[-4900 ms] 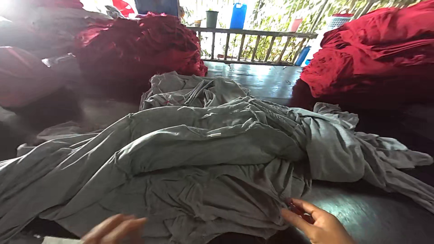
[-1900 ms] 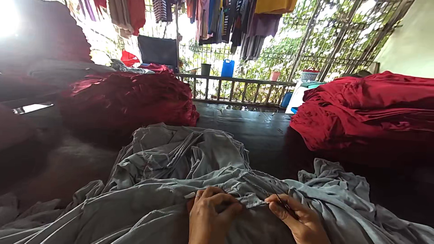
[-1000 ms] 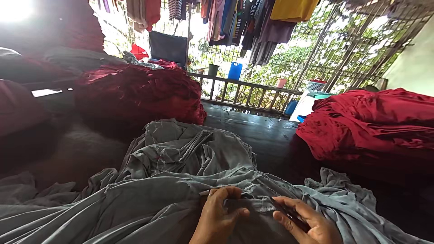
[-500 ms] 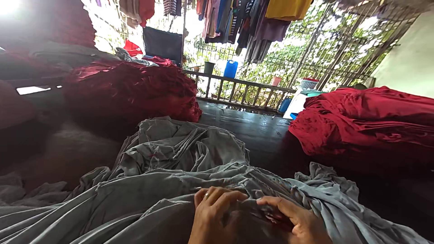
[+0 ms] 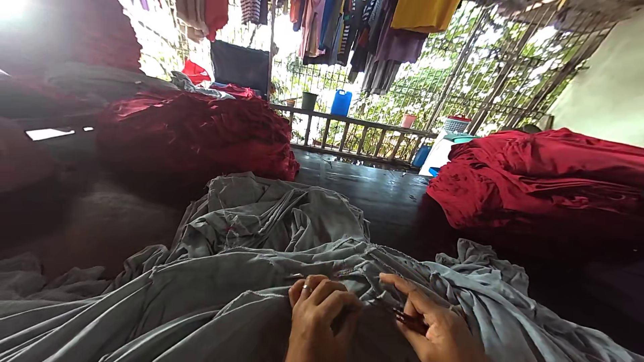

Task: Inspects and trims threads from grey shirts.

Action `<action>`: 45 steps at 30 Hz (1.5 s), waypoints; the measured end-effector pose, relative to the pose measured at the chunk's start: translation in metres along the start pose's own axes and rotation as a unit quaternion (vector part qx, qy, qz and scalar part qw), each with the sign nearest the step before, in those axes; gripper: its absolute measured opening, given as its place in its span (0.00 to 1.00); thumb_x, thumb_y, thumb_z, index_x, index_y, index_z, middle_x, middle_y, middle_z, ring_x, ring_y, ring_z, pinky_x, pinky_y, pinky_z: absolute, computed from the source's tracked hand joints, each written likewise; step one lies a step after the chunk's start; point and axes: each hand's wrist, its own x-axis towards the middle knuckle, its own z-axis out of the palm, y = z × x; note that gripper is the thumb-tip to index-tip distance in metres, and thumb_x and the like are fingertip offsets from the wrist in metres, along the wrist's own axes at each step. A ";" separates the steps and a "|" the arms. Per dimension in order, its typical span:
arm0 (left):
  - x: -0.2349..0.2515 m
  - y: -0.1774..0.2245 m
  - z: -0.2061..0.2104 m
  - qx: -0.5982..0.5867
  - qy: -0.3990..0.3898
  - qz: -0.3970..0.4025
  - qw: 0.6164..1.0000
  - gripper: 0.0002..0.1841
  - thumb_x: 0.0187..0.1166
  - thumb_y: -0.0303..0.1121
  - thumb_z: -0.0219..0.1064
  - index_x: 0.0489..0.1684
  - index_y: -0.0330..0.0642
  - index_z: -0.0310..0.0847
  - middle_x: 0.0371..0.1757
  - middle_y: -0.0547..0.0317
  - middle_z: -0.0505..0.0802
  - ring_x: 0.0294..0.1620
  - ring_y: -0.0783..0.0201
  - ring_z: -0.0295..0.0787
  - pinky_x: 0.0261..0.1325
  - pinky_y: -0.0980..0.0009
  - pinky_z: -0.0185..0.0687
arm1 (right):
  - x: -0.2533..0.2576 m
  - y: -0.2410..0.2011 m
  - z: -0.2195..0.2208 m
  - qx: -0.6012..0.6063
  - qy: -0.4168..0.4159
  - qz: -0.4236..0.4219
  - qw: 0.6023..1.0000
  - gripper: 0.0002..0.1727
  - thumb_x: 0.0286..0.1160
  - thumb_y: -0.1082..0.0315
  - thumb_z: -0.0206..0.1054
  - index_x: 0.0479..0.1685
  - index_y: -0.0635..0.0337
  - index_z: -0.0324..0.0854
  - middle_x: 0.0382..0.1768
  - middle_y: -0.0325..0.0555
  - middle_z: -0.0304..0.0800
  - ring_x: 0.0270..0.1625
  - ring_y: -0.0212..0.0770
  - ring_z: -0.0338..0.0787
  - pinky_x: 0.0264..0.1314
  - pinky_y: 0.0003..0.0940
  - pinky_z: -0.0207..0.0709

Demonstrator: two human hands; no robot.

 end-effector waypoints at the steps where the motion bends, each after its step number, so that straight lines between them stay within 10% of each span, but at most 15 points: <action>1: 0.000 0.000 0.000 -0.003 -0.001 0.009 1.000 0.03 0.62 0.26 0.74 0.29 0.43 0.94 0.38 0.56 0.97 0.52 0.53 0.91 0.67 0.49 0.64 | -0.001 0.000 0.001 0.001 -0.001 -0.004 1.000 0.33 0.61 0.82 0.67 0.75 0.71 0.78 0.26 0.53 0.86 0.24 0.45 0.80 0.33 0.43 0.77; 5: 0.000 0.000 -0.001 -0.009 -0.005 0.040 0.999 0.02 0.63 0.26 0.74 0.27 0.43 0.93 0.37 0.56 0.96 0.51 0.56 0.90 0.68 0.54 0.63 | -0.002 0.002 0.004 0.024 0.017 -0.022 0.999 0.23 0.59 0.84 0.67 0.59 0.70 0.88 0.31 0.57 0.92 0.27 0.46 0.85 0.34 0.44 0.80; 13: -0.007 -0.004 0.009 -0.008 -0.005 0.081 0.997 0.05 0.64 0.24 0.71 0.22 0.43 0.91 0.34 0.54 0.95 0.49 0.58 0.89 0.68 0.64 0.66 | -0.016 0.002 0.041 0.158 0.191 0.017 0.969 0.11 0.66 0.83 0.65 0.45 0.85 0.81 0.37 0.54 0.91 0.39 0.19 0.85 0.47 0.13 0.78; 20: -0.010 -0.012 0.014 0.001 -0.028 0.111 0.993 0.06 0.64 0.24 0.71 0.20 0.45 0.90 0.33 0.56 0.94 0.49 0.59 0.88 0.69 0.67 0.64 | -0.026 -0.011 0.052 0.302 0.243 0.154 0.909 0.08 0.76 0.79 0.60 0.43 0.75 0.83 0.33 0.26 0.86 0.34 0.08 0.80 0.41 0.08 0.74; 29: -0.015 0.006 0.017 0.078 -0.016 0.091 0.993 0.08 0.74 0.40 0.73 0.38 0.48 0.94 0.44 0.52 0.94 0.54 0.54 0.86 0.67 0.59 0.67 | -0.022 -0.018 0.050 0.421 0.236 0.216 0.849 0.13 0.74 0.83 0.60 0.56 0.67 0.74 0.29 0.21 0.86 0.26 0.13 0.81 0.29 0.12 0.74; 35: -0.024 0.019 0.031 0.096 0.005 0.072 0.993 0.06 0.69 0.27 0.73 0.36 0.36 0.95 0.38 0.46 0.96 0.46 0.51 0.93 0.58 0.68 0.84 | -0.029 -0.018 0.053 0.331 0.228 0.164 0.901 0.21 0.74 0.82 0.60 0.65 0.87 0.70 0.41 0.36 0.88 0.36 0.12 0.83 0.47 0.14 0.79; 45: -0.018 0.028 0.027 0.016 -0.050 -0.044 0.998 0.04 0.70 0.22 0.71 0.32 0.29 0.91 0.37 0.43 0.97 0.44 0.50 0.97 0.55 0.66 0.88 | -0.031 -0.022 0.053 0.289 0.231 0.165 0.914 0.24 0.72 0.82 0.59 0.69 0.87 0.68 0.33 0.30 0.87 0.34 0.11 0.82 0.46 0.12 0.77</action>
